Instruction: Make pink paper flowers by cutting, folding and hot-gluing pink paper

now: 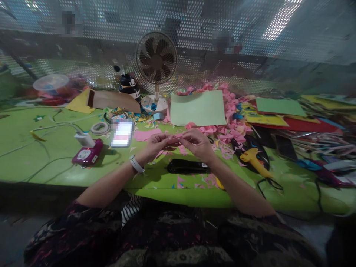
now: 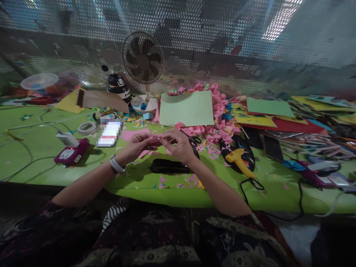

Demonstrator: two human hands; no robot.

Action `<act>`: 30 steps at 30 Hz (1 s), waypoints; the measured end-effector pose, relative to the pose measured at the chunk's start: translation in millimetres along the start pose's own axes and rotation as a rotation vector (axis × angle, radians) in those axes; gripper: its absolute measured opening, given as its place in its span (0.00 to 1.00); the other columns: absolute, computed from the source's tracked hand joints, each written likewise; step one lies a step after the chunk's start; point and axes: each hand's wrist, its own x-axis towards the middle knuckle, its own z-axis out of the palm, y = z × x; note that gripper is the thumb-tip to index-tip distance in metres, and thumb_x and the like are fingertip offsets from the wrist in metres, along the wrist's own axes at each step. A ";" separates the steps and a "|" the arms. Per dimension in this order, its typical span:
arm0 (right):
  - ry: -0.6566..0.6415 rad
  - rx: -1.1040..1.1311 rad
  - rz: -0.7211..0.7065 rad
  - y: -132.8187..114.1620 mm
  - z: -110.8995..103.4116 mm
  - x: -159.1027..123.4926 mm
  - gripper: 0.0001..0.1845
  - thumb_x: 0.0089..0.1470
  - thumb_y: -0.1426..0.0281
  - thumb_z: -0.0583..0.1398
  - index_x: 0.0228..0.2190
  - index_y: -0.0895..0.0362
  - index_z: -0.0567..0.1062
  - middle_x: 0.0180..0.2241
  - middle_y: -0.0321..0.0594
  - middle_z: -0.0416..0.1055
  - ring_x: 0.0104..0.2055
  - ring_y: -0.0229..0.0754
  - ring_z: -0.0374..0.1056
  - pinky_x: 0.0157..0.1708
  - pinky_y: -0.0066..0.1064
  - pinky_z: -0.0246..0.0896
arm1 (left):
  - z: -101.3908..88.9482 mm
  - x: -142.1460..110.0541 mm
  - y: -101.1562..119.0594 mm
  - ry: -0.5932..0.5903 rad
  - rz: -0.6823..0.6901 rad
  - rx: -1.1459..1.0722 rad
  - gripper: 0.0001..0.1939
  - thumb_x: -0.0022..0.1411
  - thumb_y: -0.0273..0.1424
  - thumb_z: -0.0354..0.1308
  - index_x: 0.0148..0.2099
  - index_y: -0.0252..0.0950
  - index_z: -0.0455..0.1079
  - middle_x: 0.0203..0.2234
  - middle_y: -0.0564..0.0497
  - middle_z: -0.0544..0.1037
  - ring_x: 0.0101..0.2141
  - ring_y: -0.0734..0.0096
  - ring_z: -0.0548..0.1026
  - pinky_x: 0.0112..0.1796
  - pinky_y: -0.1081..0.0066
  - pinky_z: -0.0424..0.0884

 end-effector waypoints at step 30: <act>-0.005 -0.005 0.056 6.0 4.0 -1.7 0.13 0.56 0.59 0.63 0.30 0.56 0.73 0.30 0.40 0.72 0.30 0.40 0.70 0.32 0.36 0.71 | 1.5 -2.1 -4.1 -0.008 0.070 0.049 0.22 0.51 0.42 0.71 0.43 0.32 0.78 0.38 0.43 0.84 0.39 0.63 0.83 0.43 0.62 0.79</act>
